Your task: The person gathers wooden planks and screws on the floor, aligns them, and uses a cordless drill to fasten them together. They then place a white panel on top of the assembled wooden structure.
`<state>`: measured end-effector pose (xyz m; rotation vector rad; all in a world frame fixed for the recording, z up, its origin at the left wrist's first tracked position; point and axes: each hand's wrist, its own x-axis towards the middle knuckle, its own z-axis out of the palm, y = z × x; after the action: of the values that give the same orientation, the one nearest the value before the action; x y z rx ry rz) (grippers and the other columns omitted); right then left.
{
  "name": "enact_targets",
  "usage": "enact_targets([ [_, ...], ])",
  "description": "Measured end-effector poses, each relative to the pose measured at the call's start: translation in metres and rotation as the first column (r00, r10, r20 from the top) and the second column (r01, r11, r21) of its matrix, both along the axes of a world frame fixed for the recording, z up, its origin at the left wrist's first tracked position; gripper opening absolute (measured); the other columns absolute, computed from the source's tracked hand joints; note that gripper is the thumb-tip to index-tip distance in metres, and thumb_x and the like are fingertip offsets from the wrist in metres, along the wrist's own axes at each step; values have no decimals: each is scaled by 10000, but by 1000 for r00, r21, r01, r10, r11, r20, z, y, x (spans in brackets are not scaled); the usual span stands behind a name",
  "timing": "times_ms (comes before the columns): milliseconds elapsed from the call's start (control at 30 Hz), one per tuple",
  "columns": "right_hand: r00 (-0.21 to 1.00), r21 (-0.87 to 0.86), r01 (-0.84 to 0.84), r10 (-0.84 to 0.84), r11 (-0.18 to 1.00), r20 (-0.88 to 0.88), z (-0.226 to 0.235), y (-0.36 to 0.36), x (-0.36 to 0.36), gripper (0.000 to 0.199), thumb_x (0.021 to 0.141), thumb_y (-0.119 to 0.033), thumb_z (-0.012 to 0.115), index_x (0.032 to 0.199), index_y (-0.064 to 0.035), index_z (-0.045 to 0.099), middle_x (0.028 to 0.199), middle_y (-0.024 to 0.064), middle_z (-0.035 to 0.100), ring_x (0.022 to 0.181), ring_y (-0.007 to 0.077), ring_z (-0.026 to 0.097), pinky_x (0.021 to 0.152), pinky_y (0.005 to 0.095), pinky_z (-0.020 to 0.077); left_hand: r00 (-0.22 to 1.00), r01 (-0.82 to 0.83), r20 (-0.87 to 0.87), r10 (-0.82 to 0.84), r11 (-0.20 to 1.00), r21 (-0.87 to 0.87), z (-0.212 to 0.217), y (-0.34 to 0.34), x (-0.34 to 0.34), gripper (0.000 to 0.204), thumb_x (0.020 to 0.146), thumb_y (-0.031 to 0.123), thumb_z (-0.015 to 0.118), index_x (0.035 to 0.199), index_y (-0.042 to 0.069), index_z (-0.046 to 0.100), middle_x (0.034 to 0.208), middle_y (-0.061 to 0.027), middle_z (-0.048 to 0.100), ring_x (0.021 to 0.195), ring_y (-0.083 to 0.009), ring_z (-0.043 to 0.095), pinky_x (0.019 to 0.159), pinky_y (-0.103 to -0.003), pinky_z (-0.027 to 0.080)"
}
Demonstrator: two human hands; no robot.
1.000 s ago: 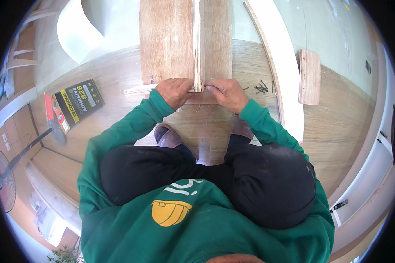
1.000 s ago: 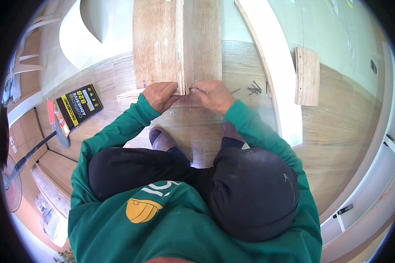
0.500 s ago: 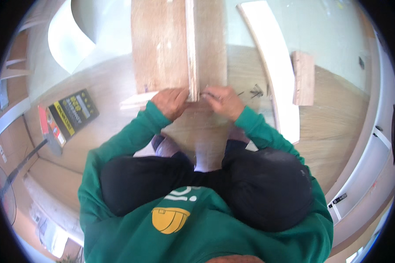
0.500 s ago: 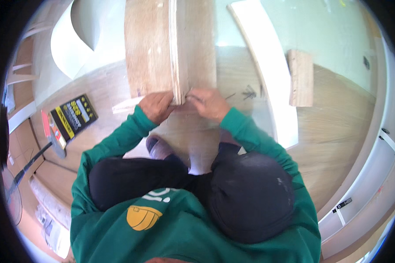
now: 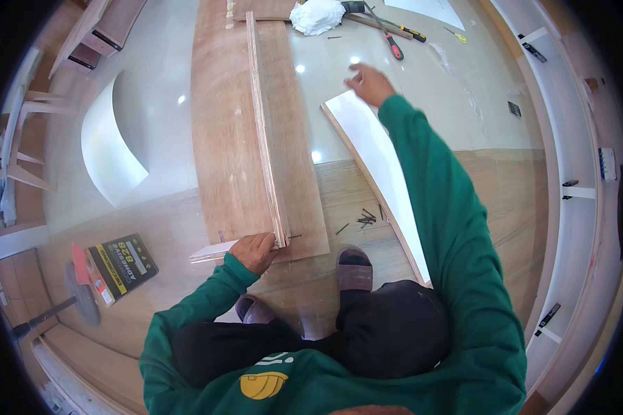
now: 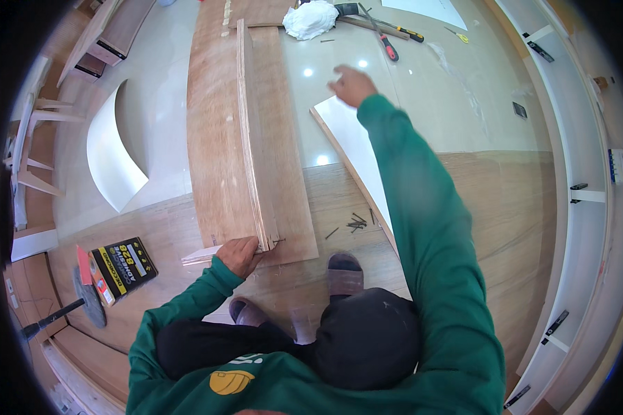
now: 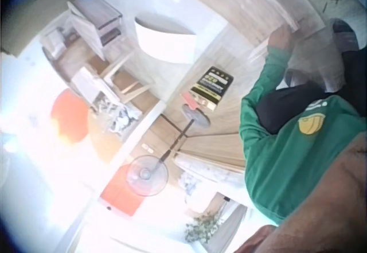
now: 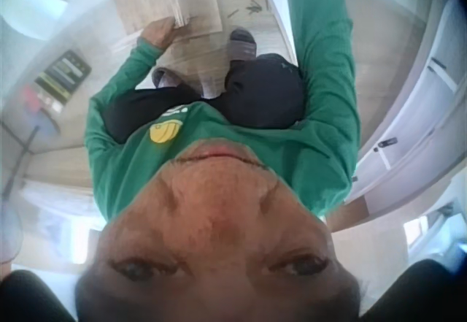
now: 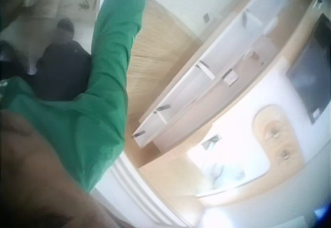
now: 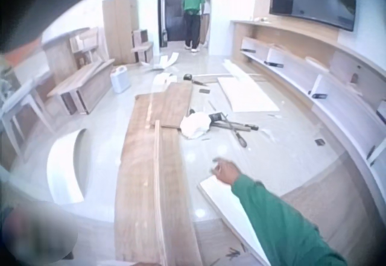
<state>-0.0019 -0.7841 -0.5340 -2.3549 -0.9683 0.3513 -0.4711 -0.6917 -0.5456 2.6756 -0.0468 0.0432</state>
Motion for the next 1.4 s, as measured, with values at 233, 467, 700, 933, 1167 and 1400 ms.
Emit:
enact_targets([
  [233,999,-116,-41,37,992,-35,-22,34,5,414,847,-286,646,1173,-32,651,1096,183,687,1019,346,649,928,396,501,981,-18,-195,21,1000,17,1,2,-4,583,762,356,754,1158,-12,536,1023,-177,640,980,-334,637,918,-436,470],
  [467,995,222,19,-41,975,94,-83,20,-7,289,856,-192,651,1092,-26,681,1033,168,683,883,305,672,820,399,528,998,-64,1,64,998,-26,56,62,24,813,761,452,776,1344,-16,457,1246,-210,582,1166,-367,556,1071,-527,340],
  [700,993,211,94,-78,973,-83,-82,95,38,363,845,-210,675,1159,-32,640,1114,194,615,921,312,648,848,410,511,741,-660,-89,665,746,83,-70,186,180,690,893,444,619,1441,88,398,1483,-170,394,1391,-361,327,1115,-581,238],
  [933,909,215,164,-232,963,346,-130,141,134,598,836,-241,711,1363,-69,487,1274,221,528,1071,338,592,899,439,492,592,-761,-102,799,596,257,-124,141,226,756,906,541,517,1502,114,333,1585,-151,229,1467,-379,152,1148,-628,101],
  [1167,954,-142,210,-170,967,248,-102,223,149,500,843,-239,704,1301,-127,539,1247,182,558,1137,385,564,909,450,495,561,-803,-83,824,565,190,-115,157,210,735,891,515,547,1476,103,377,1576,-159,244,1461,-390,158,1152,-634,65],
  [1400,994,9,-91,91,996,58,-73,216,126,296,846,-220,696,1085,-48,663,1007,153,688,914,319,670,820,405,510,552,-806,-64,831,552,215,-117,164,204,725,888,505,563,1465,103,388,1569,-160,256,1457,-387,175,1151,-633,75],
])
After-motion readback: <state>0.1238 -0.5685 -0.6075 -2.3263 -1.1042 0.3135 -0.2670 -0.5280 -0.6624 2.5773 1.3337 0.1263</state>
